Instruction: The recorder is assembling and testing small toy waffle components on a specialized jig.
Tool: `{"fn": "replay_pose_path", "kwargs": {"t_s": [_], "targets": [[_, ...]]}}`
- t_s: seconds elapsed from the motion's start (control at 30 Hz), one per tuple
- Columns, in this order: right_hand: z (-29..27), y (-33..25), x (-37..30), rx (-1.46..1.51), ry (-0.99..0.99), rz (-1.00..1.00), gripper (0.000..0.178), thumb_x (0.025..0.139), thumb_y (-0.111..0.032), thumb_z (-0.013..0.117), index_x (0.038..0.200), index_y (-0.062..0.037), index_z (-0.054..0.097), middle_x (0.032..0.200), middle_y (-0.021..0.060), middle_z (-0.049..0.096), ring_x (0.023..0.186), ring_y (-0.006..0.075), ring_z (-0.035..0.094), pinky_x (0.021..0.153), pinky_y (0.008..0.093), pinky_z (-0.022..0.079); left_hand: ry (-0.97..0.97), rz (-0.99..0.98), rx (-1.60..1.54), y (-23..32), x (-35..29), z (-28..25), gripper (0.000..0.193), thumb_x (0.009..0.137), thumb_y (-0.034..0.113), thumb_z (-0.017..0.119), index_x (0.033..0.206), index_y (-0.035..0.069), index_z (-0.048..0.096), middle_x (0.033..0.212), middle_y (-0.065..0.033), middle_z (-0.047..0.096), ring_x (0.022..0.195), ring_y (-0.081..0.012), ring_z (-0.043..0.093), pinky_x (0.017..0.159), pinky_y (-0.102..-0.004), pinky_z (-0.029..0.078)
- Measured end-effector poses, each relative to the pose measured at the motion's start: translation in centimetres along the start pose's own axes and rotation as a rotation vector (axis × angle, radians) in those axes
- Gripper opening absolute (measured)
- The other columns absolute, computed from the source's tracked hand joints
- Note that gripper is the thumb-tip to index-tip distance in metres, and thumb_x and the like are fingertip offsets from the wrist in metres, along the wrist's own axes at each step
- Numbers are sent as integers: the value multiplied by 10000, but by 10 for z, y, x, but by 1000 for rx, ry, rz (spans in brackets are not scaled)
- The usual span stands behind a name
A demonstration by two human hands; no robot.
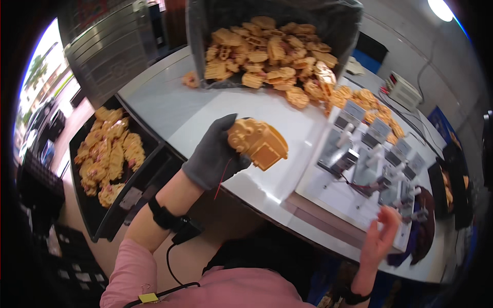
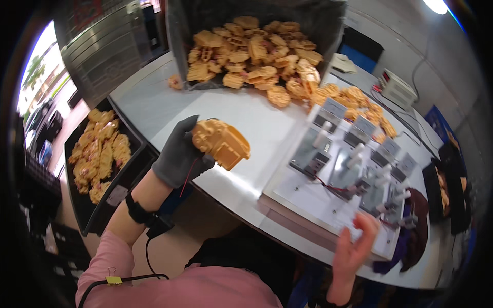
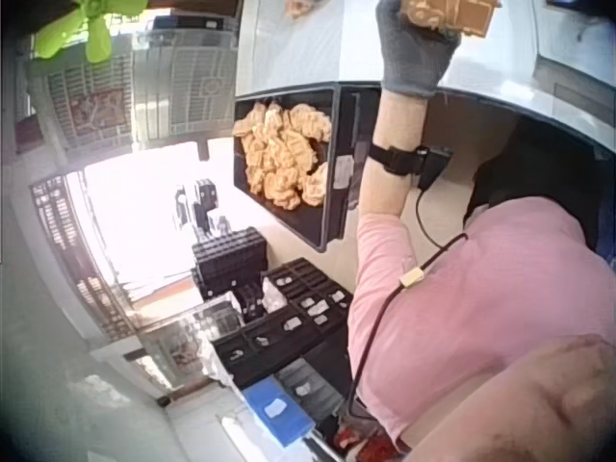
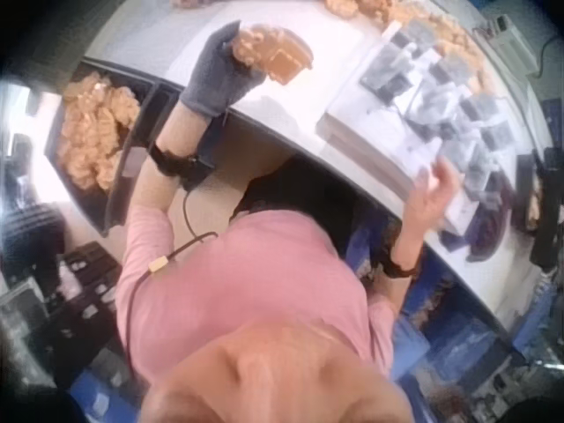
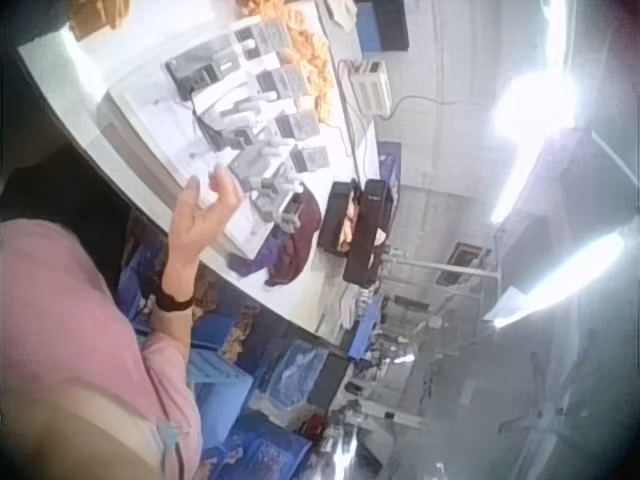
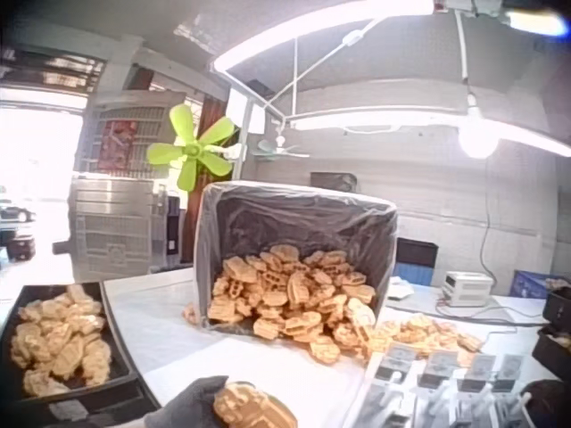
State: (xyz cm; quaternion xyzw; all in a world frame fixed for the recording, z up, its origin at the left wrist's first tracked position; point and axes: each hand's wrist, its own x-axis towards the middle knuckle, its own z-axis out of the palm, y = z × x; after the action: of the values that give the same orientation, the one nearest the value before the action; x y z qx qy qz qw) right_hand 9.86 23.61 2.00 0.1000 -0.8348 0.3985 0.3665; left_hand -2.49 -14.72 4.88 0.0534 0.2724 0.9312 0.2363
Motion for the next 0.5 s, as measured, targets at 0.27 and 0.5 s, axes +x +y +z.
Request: {"fn": "replay_pose_path", "kwargs": {"t_s": [0.27,0.5], "targets": [[63,-31,31,139,-169,182,503,863,-82,700,1328,-52,513,1185,100,572,1015,183,556,846,324,460,85,-73,-58,-56,16,22,432,931,406,607,1235,103,560,1180,-88,577,1003,-197,577,714,-277,534],[82,-23,40,330,-134,375,529,894,-95,683,1373,-65,461,1210,84,569,1023,155,563,847,302,460,22,-25,-74,-62,20,18,291,868,199,664,1120,81,578,1208,-142,530,1072,-259,549,914,-335,538]]}}
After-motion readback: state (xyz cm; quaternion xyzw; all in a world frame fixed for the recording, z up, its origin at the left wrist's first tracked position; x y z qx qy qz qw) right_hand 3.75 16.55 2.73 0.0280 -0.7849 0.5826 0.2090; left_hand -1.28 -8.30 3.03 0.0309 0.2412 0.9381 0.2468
